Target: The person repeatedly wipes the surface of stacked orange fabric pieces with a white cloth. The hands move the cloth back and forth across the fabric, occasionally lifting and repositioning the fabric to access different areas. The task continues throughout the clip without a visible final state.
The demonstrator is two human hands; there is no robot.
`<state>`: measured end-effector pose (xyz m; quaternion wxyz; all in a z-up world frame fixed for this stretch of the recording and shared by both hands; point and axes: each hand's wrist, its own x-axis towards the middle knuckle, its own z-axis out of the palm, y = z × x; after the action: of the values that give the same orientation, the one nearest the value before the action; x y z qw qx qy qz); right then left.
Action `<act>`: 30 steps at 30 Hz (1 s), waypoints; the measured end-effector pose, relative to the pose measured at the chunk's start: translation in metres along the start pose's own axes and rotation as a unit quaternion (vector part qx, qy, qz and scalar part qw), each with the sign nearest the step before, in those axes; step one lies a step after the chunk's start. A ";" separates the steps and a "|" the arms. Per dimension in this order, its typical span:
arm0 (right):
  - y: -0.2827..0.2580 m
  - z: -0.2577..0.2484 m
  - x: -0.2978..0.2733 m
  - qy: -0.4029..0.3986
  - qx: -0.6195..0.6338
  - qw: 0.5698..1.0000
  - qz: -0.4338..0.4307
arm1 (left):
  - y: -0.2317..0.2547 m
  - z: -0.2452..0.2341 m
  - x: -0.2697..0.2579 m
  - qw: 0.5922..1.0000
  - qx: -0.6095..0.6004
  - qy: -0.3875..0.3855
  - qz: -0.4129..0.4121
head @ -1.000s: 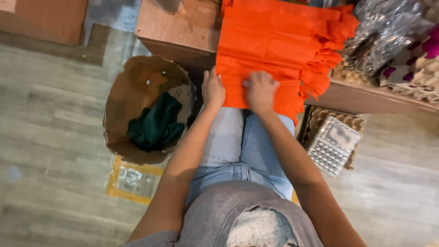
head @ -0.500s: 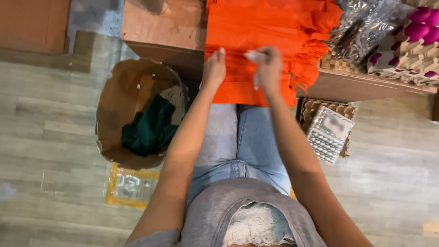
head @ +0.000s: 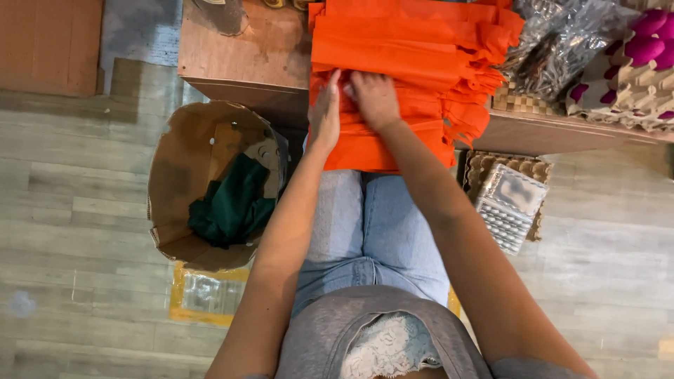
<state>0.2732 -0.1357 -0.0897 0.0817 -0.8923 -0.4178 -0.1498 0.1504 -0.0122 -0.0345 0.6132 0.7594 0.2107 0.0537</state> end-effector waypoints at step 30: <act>0.013 -0.137 -0.067 0.015 0.216 0.934 0.285 | 0.013 -0.004 -0.078 0.977 -0.123 0.149 0.087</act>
<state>0.2156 -0.2294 0.0168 0.3176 -0.9326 -0.1667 -0.0398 0.0814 -0.0405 -0.0071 0.6565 0.6770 0.2246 0.2454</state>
